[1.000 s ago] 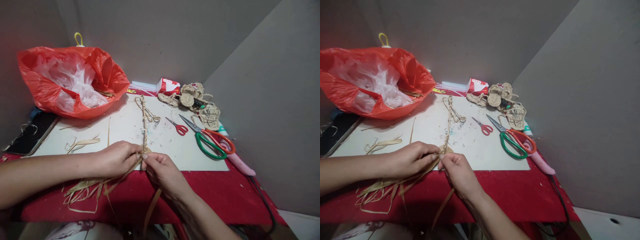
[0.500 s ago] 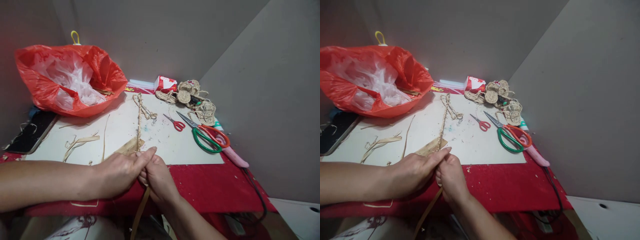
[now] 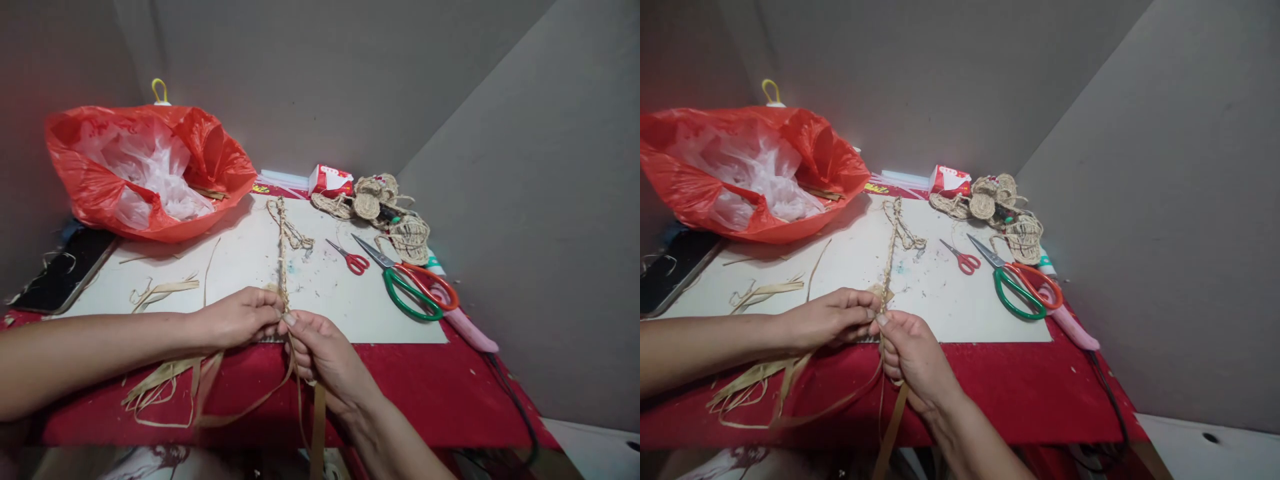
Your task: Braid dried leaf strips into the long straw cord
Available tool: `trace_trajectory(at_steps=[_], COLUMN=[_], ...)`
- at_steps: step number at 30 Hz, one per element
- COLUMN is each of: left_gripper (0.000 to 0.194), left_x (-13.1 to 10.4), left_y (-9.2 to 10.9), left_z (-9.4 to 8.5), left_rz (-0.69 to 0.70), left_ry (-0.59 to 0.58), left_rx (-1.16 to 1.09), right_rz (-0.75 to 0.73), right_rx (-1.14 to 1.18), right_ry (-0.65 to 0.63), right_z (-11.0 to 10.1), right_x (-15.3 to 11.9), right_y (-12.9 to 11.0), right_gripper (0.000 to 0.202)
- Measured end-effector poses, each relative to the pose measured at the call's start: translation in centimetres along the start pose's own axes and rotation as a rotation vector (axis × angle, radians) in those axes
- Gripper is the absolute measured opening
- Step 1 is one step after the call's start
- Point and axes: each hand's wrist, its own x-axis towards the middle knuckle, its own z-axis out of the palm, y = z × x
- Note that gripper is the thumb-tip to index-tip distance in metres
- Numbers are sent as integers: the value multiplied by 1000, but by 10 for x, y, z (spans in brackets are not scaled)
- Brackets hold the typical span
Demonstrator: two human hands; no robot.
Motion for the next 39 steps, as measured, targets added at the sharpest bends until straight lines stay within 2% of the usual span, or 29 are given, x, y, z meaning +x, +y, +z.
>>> trace_trajectory(at_steps=[4, 7, 9, 13, 16, 19, 22, 24, 29, 31, 33, 35, 39], left_gripper=[18, 20, 20, 22, 28, 28, 27, 28, 29, 31, 32, 31, 29], left_x=[-5, -8, -8, -5, -2, 0, -1, -1, 0, 0, -1, -3, -7], left_y=[1, 6, 8, 12, 10, 6, 3, 1, -4, -6, -8, -8, -5], left_z=[-1, -3, -4, -7, -8, -8, -7, -6, -1, 1, 3, 4, 8], left_rz=[143, 141, 128, 42, -24, -26, 1, 33, 88, 81, 78, 87, 84], left_ry=[45, 42, 36, 0, -50, -58, -38, -12, 32, 25, 34, 56, 55], left_rx=[241, 375, 411, 345, 231, 162, 161, 191, 171, 91, 29, -7, -81], right_rz=[7, -13, -108, -363, -413, -422, -409, -387, -333, -345, -394, -432, -484], right_rx=[-131, -340, -562, -1082, -1349, -1533, -1626, -1586, -1123, -1065, -1198, -1438, -1793], right_ry=[-56, -82, -76, 23, 100, 146, 191, 216, 163, 192, 261, 349, 446], right_z=[-7, -13, -14, -12, -7, -4, -4, -4, 6, 13, 18, 20, 21], right_x=[1, 1, 0, -1, -3, -9, -17, -21, -22, -19, -17, -16, -16], right_y=[-3, -7, -10, -14, -14, -14, -16, -18, -11, -1, 11, 20, 26], right_gripper=[29, 27, 26, 25, 24, 24, 25, 26, 31, 30, 29, 27, 28])
